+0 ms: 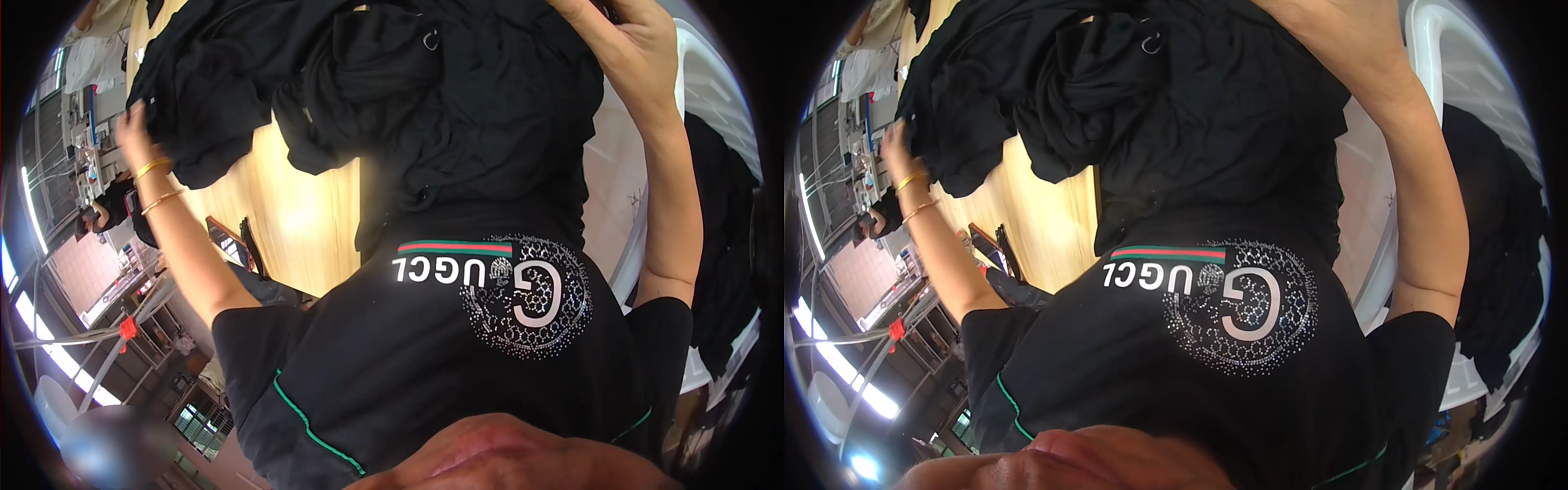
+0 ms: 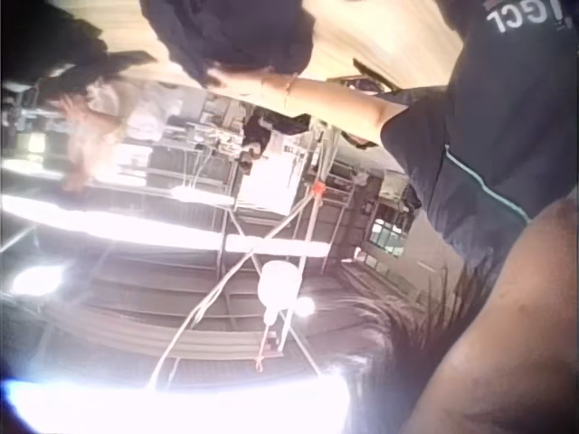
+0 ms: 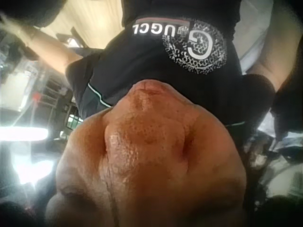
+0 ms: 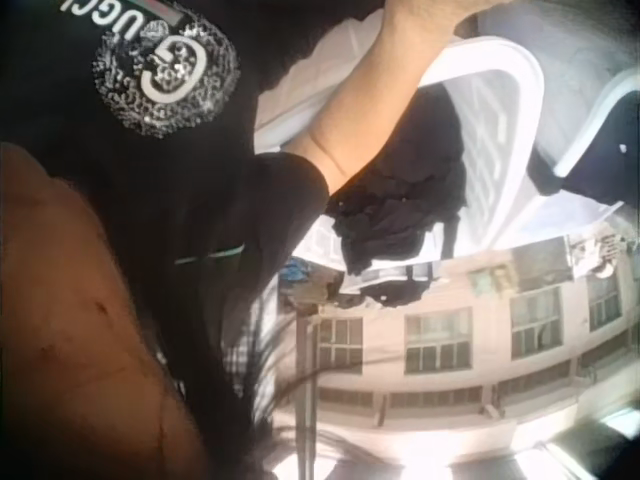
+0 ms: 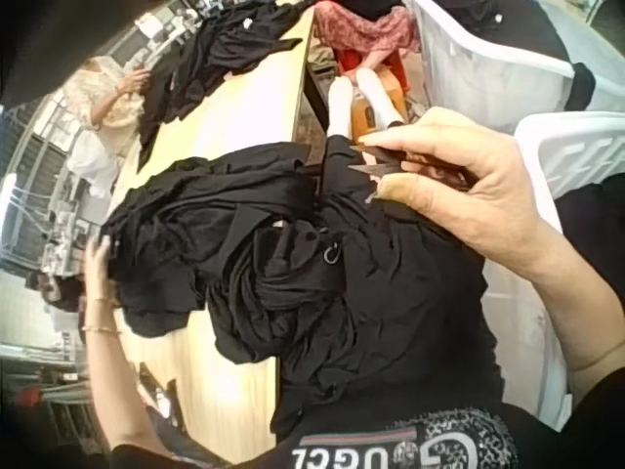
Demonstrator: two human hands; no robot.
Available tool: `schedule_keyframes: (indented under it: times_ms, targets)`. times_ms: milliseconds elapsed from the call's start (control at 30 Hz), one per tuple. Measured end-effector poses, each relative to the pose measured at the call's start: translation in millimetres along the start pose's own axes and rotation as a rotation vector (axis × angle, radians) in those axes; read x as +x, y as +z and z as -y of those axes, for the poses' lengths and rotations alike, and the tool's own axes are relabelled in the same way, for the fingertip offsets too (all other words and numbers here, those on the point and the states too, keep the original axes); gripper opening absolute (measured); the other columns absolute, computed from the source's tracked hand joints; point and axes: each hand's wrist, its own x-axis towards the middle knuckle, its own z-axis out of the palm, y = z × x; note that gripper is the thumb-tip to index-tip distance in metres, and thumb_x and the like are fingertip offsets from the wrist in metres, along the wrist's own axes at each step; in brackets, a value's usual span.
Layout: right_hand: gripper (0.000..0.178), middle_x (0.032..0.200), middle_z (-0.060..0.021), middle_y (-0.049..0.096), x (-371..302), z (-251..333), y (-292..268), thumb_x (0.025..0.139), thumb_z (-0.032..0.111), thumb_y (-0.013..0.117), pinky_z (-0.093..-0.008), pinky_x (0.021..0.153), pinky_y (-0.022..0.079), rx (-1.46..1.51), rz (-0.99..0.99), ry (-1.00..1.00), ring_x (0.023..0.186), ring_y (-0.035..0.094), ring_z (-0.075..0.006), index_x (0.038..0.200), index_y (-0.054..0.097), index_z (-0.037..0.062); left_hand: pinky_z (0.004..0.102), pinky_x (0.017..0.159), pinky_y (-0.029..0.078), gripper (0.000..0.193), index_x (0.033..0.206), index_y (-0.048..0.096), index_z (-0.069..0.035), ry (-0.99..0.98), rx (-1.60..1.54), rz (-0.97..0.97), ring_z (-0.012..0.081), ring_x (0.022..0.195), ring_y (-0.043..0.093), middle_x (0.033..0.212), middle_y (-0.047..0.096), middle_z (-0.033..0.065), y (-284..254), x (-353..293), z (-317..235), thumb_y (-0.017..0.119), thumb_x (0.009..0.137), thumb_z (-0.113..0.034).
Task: The recorder is trimming loose threads from black garments using a pair of thread snips in a factory setting.
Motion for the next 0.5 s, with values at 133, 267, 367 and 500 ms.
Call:
schedule_keyframes:
  times_ms: [133, 267, 367, 500]
  targets:
    - [0.031, 0.090, -0.0029, 0.063, 5, 1, 5, 0.083, 0.000, 0.075, -0.0199, 0.068, 0.041, 0.076, 0.030, -0.033, 0.074, 0.052, -0.0071, 0.114, 0.069, -0.0009, 0.0481, 0.117, 0.024, 0.067, 0.143, 0.038, 0.005, 0.133, 0.107, -0.077, 0.0533, 0.137, 0.030, 0.142, 0.034, 0.0423, 92, -44, 13, 0.063, 0.087, -0.024]
    - [0.030, 0.093, -0.0027, 0.064, 3, -4, 0, 0.084, 0.001, 0.075, -0.0193, 0.067, 0.041, 0.087, 0.008, -0.011, 0.075, 0.053, -0.0063, 0.114, 0.070, -0.0008, 0.0486, 0.117, 0.023, 0.073, 0.149, 0.031, -0.001, 0.402, 0.155, -0.066, 0.0549, 0.136, 0.028, 0.145, 0.027, 0.0423, 91, -3, 43, 0.060, 0.082, -0.009]
    - [0.029, 0.095, -0.0024, 0.064, 8, -15, 8, 0.085, 0.001, 0.074, -0.0192, 0.068, 0.041, 0.172, 0.006, 0.008, 0.077, 0.053, -0.0058, 0.114, 0.070, -0.0010, 0.0451, 0.114, 0.032, 0.066, 0.145, 0.041, -0.003, 0.137, 0.231, 0.012, 0.0524, 0.131, 0.037, 0.141, 0.037, 0.0400, 67, 34, 62, 0.059, 0.083, -0.014]
    - [0.027, 0.096, -0.0023, 0.065, 7, -47, 43, 0.087, 0.003, 0.073, -0.0196, 0.068, 0.042, 1.306, -0.152, -0.148, 0.078, 0.053, -0.0059, 0.113, 0.070, -0.0013, 0.0453, 0.109, 0.037, 0.055, 0.135, 0.055, -0.003, 0.237, 0.246, -0.061, 0.0465, 0.126, 0.047, 0.132, 0.052, 0.0321, 74, 63, -28, 0.064, 0.085, -0.026]
